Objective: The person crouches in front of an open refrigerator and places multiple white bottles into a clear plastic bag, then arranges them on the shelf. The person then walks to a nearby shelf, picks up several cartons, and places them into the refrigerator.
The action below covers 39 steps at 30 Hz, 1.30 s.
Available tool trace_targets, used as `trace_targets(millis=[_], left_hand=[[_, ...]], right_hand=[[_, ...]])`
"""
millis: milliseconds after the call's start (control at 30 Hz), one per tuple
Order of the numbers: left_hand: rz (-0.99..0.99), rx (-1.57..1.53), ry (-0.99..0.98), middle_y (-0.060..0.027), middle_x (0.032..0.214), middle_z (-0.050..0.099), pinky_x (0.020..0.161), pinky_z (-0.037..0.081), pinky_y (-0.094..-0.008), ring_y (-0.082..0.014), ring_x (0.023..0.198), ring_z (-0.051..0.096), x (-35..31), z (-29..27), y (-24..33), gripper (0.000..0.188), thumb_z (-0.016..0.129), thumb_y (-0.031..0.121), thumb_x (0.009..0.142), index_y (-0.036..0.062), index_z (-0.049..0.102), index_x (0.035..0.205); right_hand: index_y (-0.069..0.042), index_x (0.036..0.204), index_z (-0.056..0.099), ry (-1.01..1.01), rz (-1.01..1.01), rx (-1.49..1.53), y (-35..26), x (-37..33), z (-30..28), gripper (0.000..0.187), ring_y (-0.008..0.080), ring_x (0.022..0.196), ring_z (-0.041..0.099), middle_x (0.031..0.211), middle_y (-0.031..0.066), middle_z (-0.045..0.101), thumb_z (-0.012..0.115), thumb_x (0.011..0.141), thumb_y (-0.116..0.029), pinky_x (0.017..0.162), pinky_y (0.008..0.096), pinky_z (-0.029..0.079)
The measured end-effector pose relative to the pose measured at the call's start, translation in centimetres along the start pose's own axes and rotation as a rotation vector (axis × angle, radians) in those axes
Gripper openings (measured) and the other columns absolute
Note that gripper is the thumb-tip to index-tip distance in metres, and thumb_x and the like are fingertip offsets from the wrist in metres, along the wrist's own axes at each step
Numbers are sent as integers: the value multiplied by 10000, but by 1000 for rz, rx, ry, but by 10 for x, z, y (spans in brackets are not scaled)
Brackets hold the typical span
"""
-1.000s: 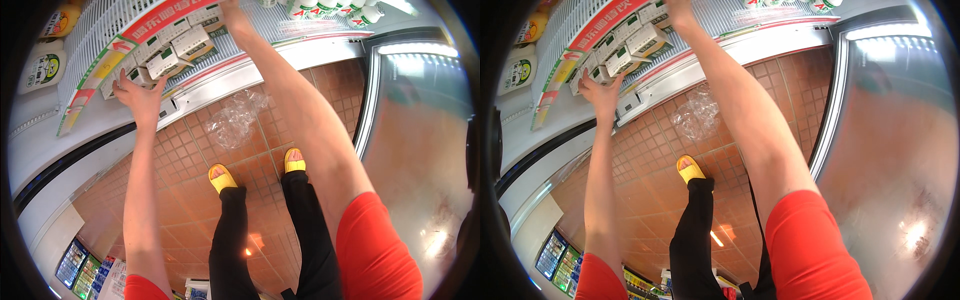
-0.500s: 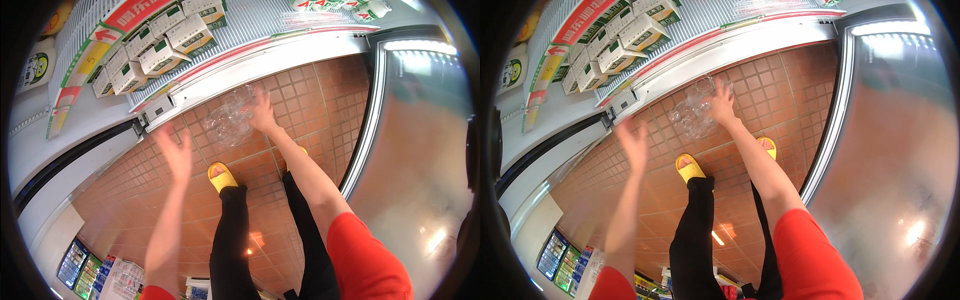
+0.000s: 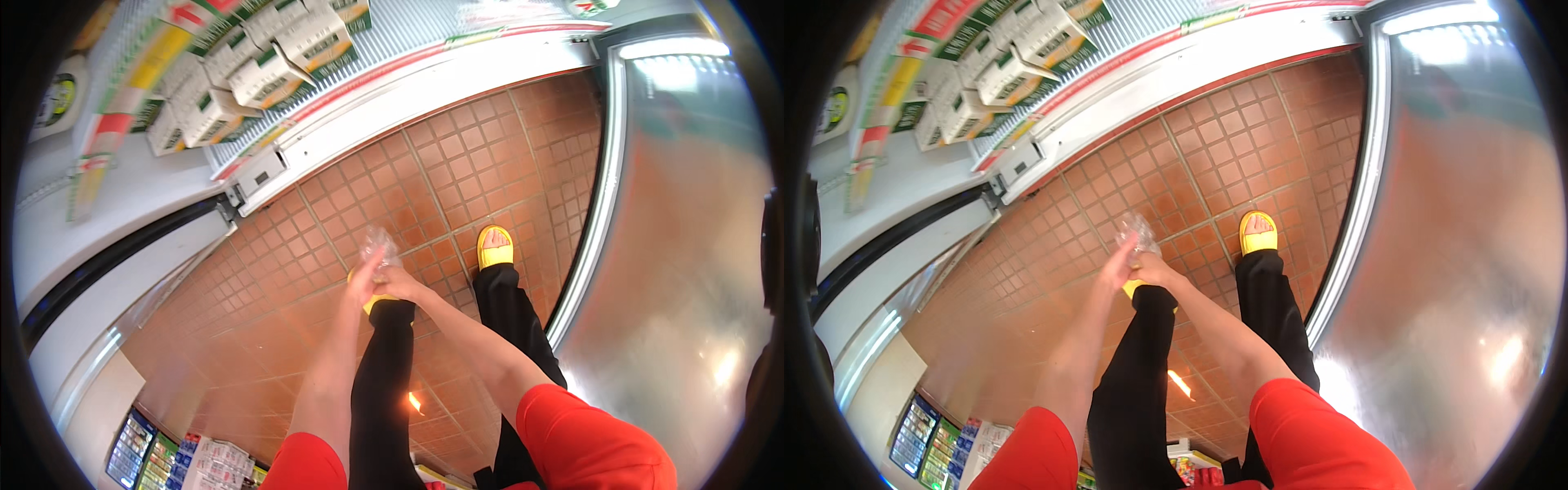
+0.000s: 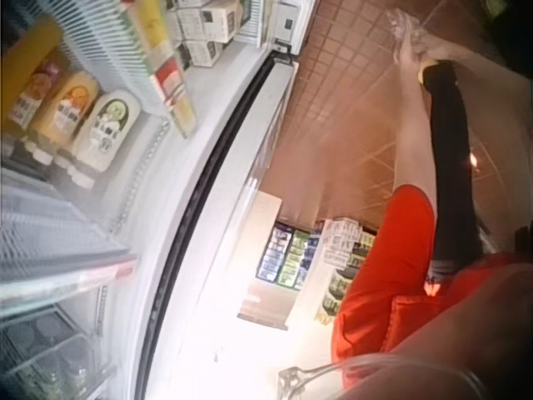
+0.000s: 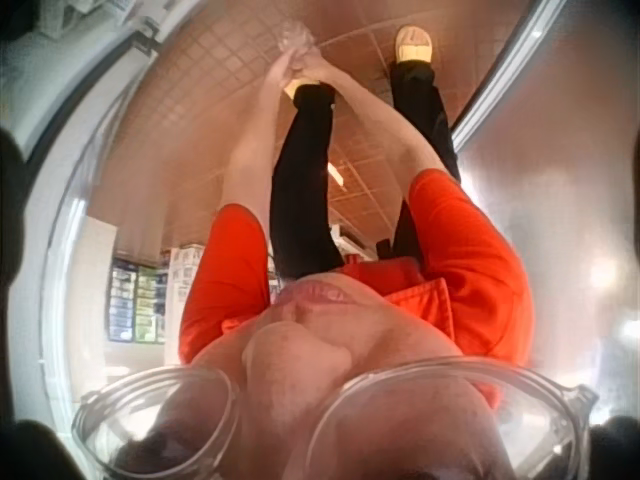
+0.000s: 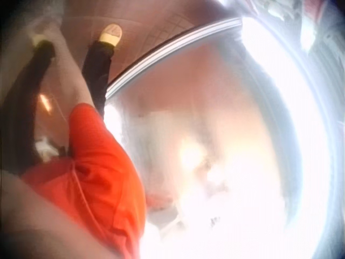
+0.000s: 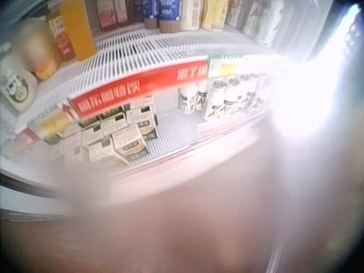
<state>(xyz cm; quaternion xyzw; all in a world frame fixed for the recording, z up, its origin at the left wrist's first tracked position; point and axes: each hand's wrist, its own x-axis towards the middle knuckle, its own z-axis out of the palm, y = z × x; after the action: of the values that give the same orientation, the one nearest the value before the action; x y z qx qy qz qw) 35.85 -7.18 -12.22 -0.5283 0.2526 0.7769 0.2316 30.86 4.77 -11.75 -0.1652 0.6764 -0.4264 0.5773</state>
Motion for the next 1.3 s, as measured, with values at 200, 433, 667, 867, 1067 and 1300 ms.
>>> trace_targets(millis=[200, 433, 667, 867, 1067, 1300], left_hand=[[227, 150, 174, -82, 901, 602, 652, 505, -305, -177, 776, 605, -189, 68, 26, 301, 636, 29, 728, 2, 546, 1014], [111, 351, -249, -51, 847, 549, 639, 484, -257, -148, 728, 569, -471, 127, 68, 491, 471, -125, 654, 55, 489, 1111], [51, 910, -879, -60, 1000, 569, 784, 437, -233, -100, 904, 541, -692, 161, 70, 502, 589, -24, 712, 37, 450, 1190], [283, 1103, -1041, -100, 1020, 594, 807, 442, -266, -151, 909, 576, -809, 138, 104, 348, 554, 8, 765, -8, 471, 1102], [1100, 1543, -1096, -157, 1259, 381, 958, 310, -305, -223, 1173, 382, -873, 122, 84, 690, 650, 148, 665, 20, 340, 1267], [1504, 1615, -884, -195, 1382, 222, 1043, 179, -339, -289, 1268, 242, -828, 132, 147, 843, 652, 152, 654, -23, 190, 1337]], right_hand=[[0, 1086, 546, 321, -29, 722, -163, -177, -1, 297, 215, 987, 553, 1070, 139, 571, 548, 797, -70, 848, 298, 437], [45, 1077, 428, 1243, 312, 1469, -216, -487, 98, 284, 318, 775, 602, 979, 227, 546, 463, 803, -17, 668, 378, 526], [33, 1026, 472, 1428, 246, 1422, -310, -565, 177, 295, 211, 786, 512, 900, 105, 490, 519, 748, -53, 664, 365, 509], [18, 907, 590, 1534, 104, 586, -351, -584, 212, 266, 145, 805, 553, 843, 55, 602, 624, 643, 23, 689, 285, 439], [6, 1260, 319, 1554, -28, 191, -375, -519, 259, 765, 309, 1170, 374, 1283, 190, 348, 728, 629, -132, 960, 345, 327], [-20, 1066, 532, 1268, -9, 372, -413, -473, 404, 406, 263, 872, 556, 945, 174, 562, 618, 692, -151, 783, 335, 457]])
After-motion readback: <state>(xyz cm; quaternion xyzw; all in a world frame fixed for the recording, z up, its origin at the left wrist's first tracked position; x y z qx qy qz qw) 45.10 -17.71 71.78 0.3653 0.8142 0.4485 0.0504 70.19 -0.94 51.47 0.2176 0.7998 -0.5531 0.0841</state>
